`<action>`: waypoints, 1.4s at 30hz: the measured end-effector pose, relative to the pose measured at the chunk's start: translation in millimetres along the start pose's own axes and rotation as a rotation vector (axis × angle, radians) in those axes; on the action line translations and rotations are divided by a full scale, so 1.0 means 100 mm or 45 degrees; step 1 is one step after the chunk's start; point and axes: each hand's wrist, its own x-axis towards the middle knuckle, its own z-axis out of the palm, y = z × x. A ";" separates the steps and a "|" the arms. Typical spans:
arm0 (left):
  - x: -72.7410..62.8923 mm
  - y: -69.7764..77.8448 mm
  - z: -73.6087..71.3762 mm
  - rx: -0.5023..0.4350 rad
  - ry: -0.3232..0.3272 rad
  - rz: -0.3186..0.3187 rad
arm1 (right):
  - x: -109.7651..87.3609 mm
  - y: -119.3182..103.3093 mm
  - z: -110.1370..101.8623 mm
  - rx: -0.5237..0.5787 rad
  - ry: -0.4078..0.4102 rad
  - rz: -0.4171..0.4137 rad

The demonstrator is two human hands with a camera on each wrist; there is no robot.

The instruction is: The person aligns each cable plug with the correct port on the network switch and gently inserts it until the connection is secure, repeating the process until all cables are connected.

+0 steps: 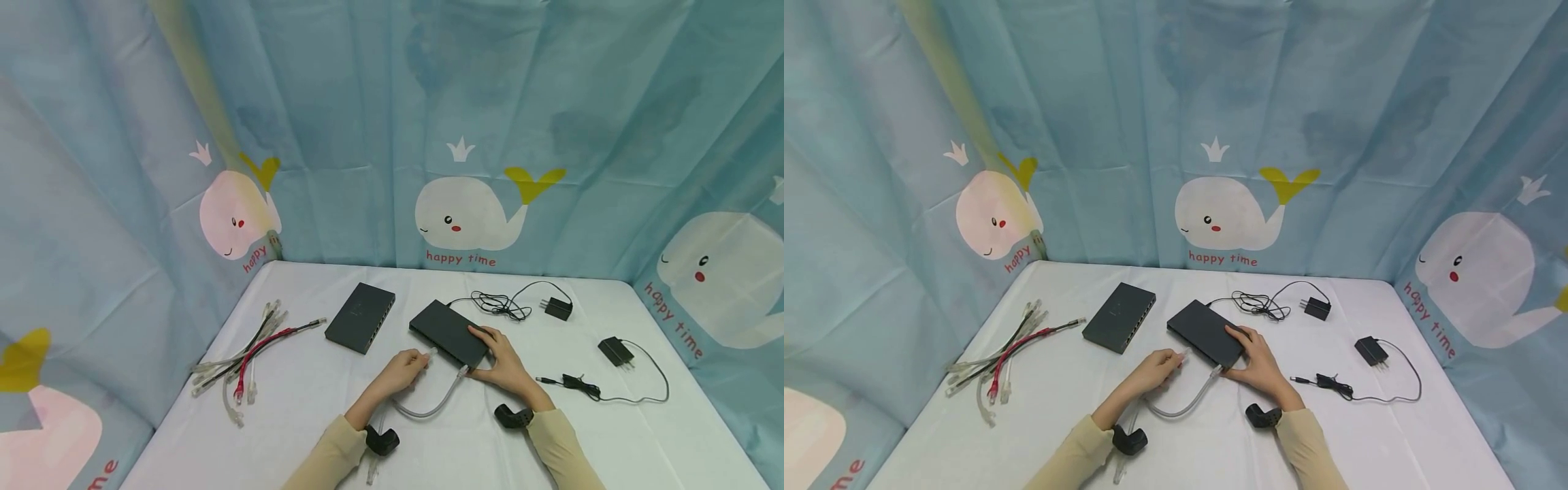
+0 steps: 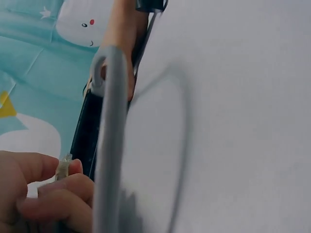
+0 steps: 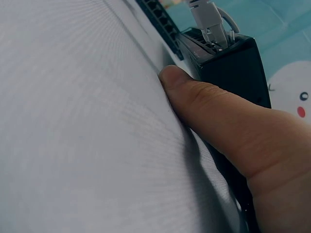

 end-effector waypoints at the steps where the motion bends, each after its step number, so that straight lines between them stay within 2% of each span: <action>1: 0.01 0.00 0.02 -0.033 -0.006 -0.010 | 0.00 0.00 0.00 0.000 0.000 0.003; 4: 0.02 0.02 0.08 -0.106 -0.013 -0.032 | -0.01 0.00 0.00 -0.003 0.000 0.003; 9: 0.06 0.03 0.14 -0.129 -0.015 -0.064 | 0.00 0.00 0.00 -0.003 -0.001 -0.001; 16: 0.08 0.08 0.21 -0.265 -0.074 -0.154 | 0.02 0.01 0.00 -0.006 -0.007 0.010; 26: 0.12 0.05 0.29 -0.374 -0.080 -0.165 | 0.01 -0.01 -0.01 0.005 0.000 0.003; 42: 0.16 0.05 0.30 -0.502 -0.121 -0.192 | 0.01 -0.01 -0.01 -0.004 -0.003 0.005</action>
